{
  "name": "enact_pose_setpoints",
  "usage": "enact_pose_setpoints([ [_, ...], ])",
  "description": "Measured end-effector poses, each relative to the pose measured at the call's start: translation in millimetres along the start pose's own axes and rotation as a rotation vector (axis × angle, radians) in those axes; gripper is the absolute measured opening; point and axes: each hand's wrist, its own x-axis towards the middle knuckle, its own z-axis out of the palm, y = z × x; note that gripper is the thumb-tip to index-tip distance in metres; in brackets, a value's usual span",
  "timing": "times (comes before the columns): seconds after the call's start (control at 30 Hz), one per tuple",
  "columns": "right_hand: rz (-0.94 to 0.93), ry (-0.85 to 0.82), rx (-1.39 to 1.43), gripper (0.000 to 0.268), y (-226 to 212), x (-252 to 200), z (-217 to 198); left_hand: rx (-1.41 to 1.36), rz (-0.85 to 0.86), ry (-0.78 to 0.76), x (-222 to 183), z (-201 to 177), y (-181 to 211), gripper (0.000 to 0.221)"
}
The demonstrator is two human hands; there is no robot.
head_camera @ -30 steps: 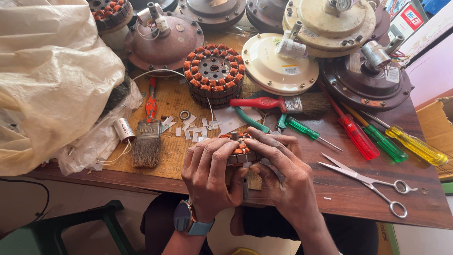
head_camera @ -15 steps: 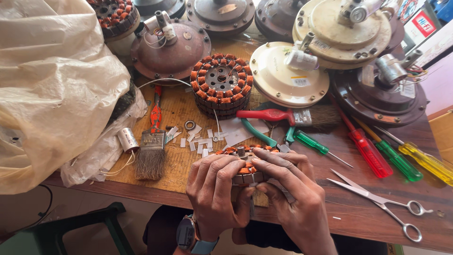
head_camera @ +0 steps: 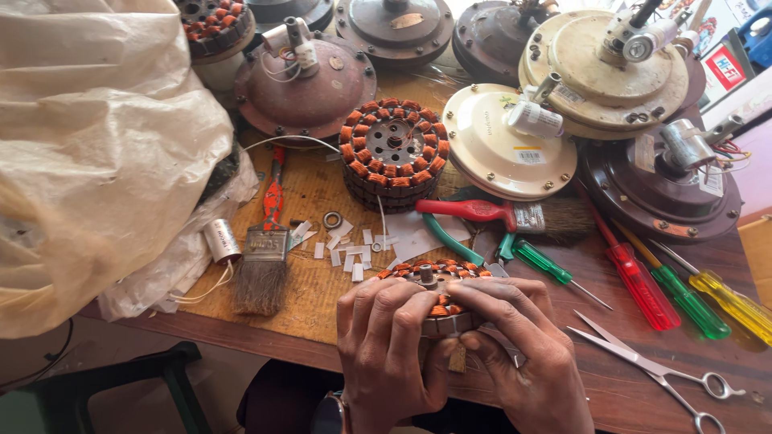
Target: The person inserts small white insulating paper pieces into the slots of a motor stator, using a green screwdriver to press them in and scissors to trim excess material. The person repeats this process for several slots on the stator.
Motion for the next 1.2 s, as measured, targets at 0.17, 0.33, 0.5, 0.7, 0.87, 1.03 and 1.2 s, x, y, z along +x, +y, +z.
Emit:
enact_pose_setpoints([
  [0.17,0.055,0.053,-0.053,0.046,-0.5,-7.7,4.0,0.018,0.022,0.007,2.5,0.4,1.5,0.034],
  [0.33,0.102,0.052,0.006,0.039,-2.6,-8.4,9.0,0.049,-0.083,-0.02,2.1,1.3,13.5,0.035],
  [0.5,0.265,-0.023,0.129,0.041,0.8,-6.3,-1.9,0.036,-0.102,-0.047,-4.0,5.3,15.2,0.035],
  [0.7,0.081,0.16,0.116,0.056,15.0,-16.4,-16.3,-0.062,-0.043,-0.082,-2.2,-3.4,0.8,0.05],
  [0.87,0.341,0.101,-0.147,0.024,56.8,-38.0,-55.6,-0.175,-0.037,-0.159,-4.1,-9.8,-13.5,0.051],
  [1.03,0.331,0.109,-0.232,0.021,83.9,-30.7,-73.0,-0.233,-0.057,-0.296,14.7,-13.7,-15.5,0.048],
  [1.2,0.181,-0.072,-0.551,0.039,100.4,5.1,-76.2,-0.236,0.002,-0.408,29.5,-22.3,-12.7,0.055],
])
